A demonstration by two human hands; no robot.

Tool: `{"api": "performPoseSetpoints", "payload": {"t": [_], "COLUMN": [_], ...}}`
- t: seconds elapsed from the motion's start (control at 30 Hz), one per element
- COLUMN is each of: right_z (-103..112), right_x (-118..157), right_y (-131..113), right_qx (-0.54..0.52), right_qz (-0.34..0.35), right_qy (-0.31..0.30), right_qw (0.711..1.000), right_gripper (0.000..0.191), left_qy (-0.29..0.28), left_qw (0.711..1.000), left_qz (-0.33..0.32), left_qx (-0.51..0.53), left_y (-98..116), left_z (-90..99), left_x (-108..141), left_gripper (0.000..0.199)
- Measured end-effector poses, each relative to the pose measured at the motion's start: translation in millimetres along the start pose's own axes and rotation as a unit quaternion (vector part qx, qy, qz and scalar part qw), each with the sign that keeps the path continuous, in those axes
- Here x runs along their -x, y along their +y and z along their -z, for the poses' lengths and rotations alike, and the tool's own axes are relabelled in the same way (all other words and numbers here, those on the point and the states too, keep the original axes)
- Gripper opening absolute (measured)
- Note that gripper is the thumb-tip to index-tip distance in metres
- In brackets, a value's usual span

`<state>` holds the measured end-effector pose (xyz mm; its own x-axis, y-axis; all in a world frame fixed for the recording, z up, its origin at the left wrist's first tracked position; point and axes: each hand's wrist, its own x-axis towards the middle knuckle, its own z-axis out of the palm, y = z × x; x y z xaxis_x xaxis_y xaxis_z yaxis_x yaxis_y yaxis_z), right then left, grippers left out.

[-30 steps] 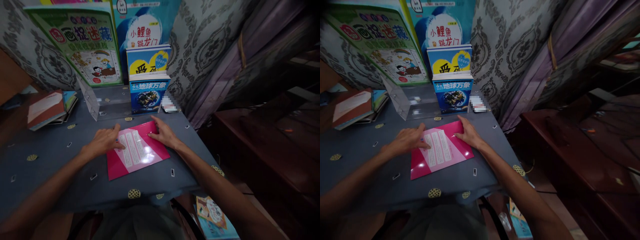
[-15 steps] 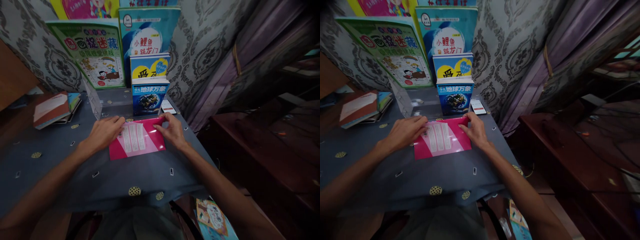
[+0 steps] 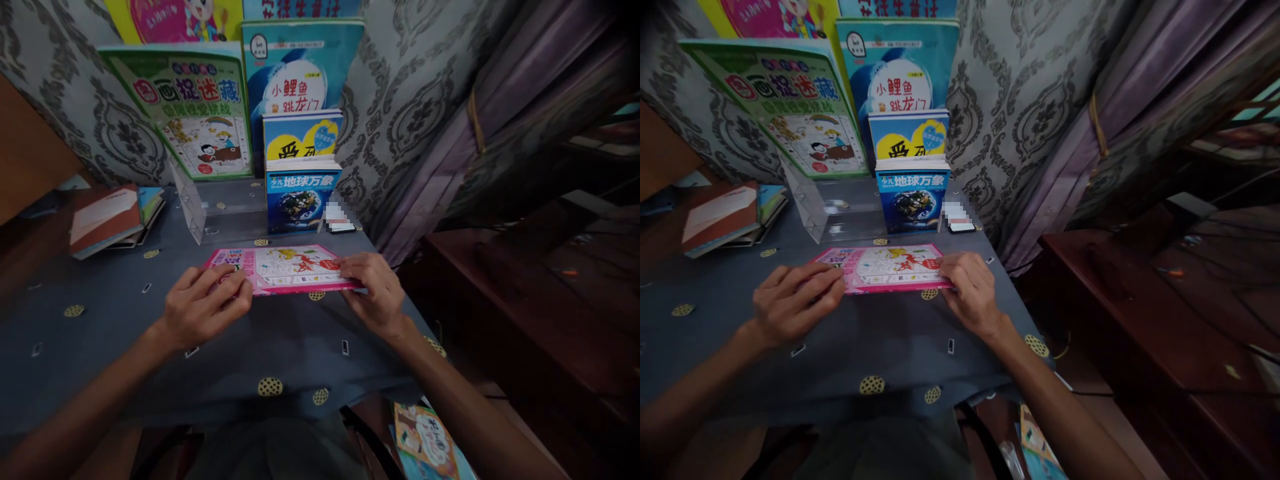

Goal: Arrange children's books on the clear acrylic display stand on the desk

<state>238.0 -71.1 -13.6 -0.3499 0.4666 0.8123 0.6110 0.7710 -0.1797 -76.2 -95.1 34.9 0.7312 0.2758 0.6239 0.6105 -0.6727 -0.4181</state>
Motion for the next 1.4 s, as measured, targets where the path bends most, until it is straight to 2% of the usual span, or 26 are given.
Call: {"api": "performPoseSetpoints", "payload": {"t": [0.1,0.17,0.33,0.5,0.63,0.73,0.8,0.87,1.03,1.13,1.27,1.4], "right_z": [-3,-7,-19,-14,-7,-9,-18,-32,-76,-96,-111,-123], "right_x": [-2,3,34,50,45,32,20,8,-15,-23,-32,-40], "right_y": [3,5,6,2,-1,-11,-22,-37,-69,-75,-70,-60], "right_qx": [0.014,0.015,0.000,-0.037,-0.061,-0.082,-0.118,-0.167,-0.262,-0.288,-0.313,-0.285], "right_qz": [0.001,0.000,0.020,0.014,0.018,0.014,0.014,0.011,0.038,0.049,0.051,0.022], "right_qy": [0.021,0.010,-0.104,-0.225,-0.273,-0.297,-0.311,-0.334,-0.408,-0.436,-0.457,-0.462], "right_qw": [1.000,1.000,0.994,0.974,0.960,0.951,0.943,0.928,0.874,0.851,0.831,0.839], "right_gripper": [0.014,0.015,0.011,0.018,0.042,0.033,0.028,0.032,0.051,0.053,0.051,0.049], "left_qy": [0.005,-0.012,-0.137,-0.245,-0.278,-0.263,-0.249,-0.246,-0.295,-0.309,-0.307,-0.311], "left_qw": [1.000,0.999,0.988,0.961,0.946,0.953,0.960,0.963,0.945,0.936,0.938,0.940], "left_qz": [0.008,0.019,0.009,0.024,0.045,0.048,0.049,0.063,0.113,0.128,0.116,0.105], "left_qx": [0.010,0.026,0.064,0.128,0.163,0.144,0.115,0.090,0.089,0.115,0.114,0.091], "left_y": [-3,-2,12,25,28,37,50,67,97,98,94,96], "left_z": [-7.3,-16.0,-36.5,-38.4,-37.8,-35.1,-30.6,-24.3,-10.6,-7.9,-7.9,-9.9], "left_x": [0,6,35,53,57,62,65,67,71,72,74,74], "left_gripper": [0.028,0.028,0.028,0.021,0.029,0.027,0.029,0.034,0.033,0.028,0.031,0.036]}}
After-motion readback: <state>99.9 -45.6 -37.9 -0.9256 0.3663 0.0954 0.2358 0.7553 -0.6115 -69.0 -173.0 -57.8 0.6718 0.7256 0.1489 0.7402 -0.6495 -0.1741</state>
